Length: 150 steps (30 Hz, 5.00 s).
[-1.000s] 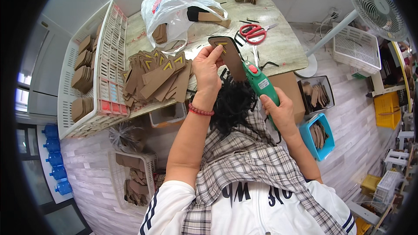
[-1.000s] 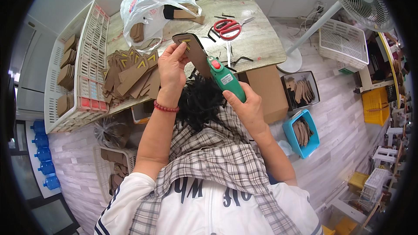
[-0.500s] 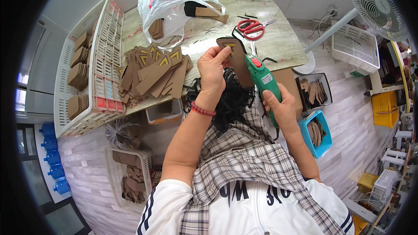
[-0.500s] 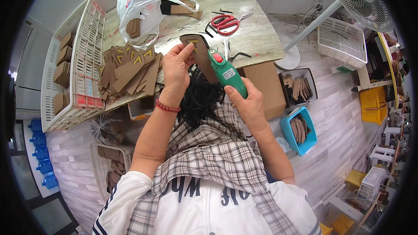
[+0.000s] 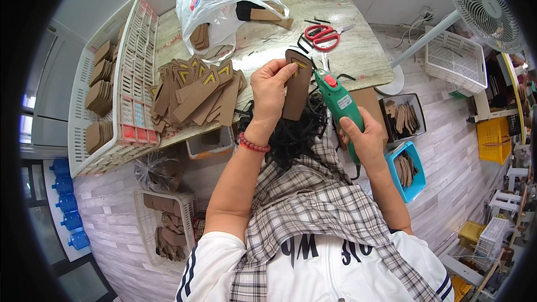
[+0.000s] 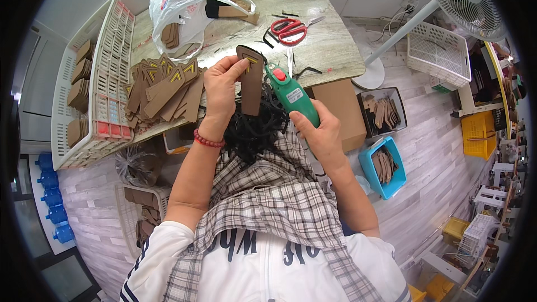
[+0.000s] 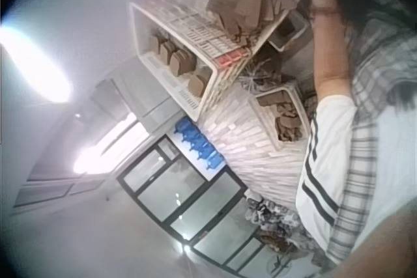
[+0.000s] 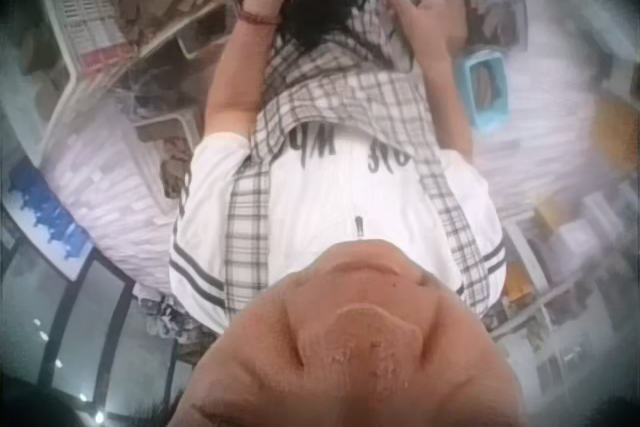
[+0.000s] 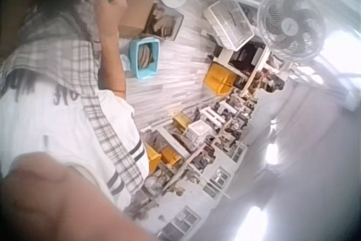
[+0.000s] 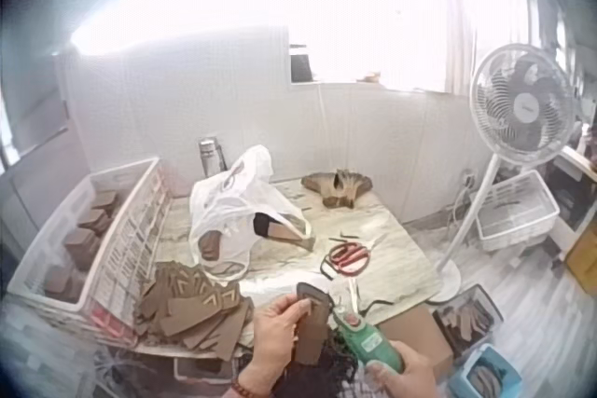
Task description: The person uses a green rotary tool to trim the edges of small rectangular cardboard pieces marked with yellow triangles. They handle the pieces one at a time, rotating them to smooth the edges, and place the finished pieces into a white basket on the left.
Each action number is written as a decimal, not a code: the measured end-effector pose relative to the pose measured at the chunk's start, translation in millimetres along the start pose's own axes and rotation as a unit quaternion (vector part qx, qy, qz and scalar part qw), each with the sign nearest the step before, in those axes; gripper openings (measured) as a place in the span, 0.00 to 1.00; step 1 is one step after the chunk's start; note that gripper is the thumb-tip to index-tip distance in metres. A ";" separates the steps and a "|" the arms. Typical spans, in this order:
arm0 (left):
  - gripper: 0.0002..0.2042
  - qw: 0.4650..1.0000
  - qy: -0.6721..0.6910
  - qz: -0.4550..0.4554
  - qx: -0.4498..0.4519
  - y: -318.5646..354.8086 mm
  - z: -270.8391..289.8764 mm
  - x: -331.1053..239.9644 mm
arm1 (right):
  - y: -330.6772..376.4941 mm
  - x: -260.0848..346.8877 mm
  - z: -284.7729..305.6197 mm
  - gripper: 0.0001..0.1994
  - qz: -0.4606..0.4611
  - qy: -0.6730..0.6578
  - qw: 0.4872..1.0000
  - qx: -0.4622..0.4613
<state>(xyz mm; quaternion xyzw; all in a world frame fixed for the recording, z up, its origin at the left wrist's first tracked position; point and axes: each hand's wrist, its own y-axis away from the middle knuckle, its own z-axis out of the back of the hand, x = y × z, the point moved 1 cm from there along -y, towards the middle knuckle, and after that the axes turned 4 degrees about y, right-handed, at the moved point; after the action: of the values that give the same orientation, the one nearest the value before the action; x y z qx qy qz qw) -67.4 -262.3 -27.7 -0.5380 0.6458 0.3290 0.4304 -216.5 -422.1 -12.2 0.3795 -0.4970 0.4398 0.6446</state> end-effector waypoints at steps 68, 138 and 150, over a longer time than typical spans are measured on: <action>0.04 0.969 0.225 0.097 -0.010 14.5 9.8 18.9 | 13.3 -3.5 -6.4 0.18 -0.023 0.024 0.999 0.011; 0.30 0.632 -0.772 0.047 0.043 -62.0 12.3 46.4 | 12.7 -41.6 21.1 0.20 -0.057 -0.003 0.998 -0.038; 0.22 0.777 -0.608 -0.109 -0.123 -103.0 32.8 50.3 | 13.4 -45.3 4.3 0.18 -0.031 0.006 0.999 -0.023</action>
<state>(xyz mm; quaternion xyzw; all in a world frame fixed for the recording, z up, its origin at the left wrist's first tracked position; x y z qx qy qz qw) 37.4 -275.0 -83.1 -0.3413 0.1407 0.6153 0.6965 -235.9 -430.4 -54.8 0.3769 -0.4910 0.4106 0.6695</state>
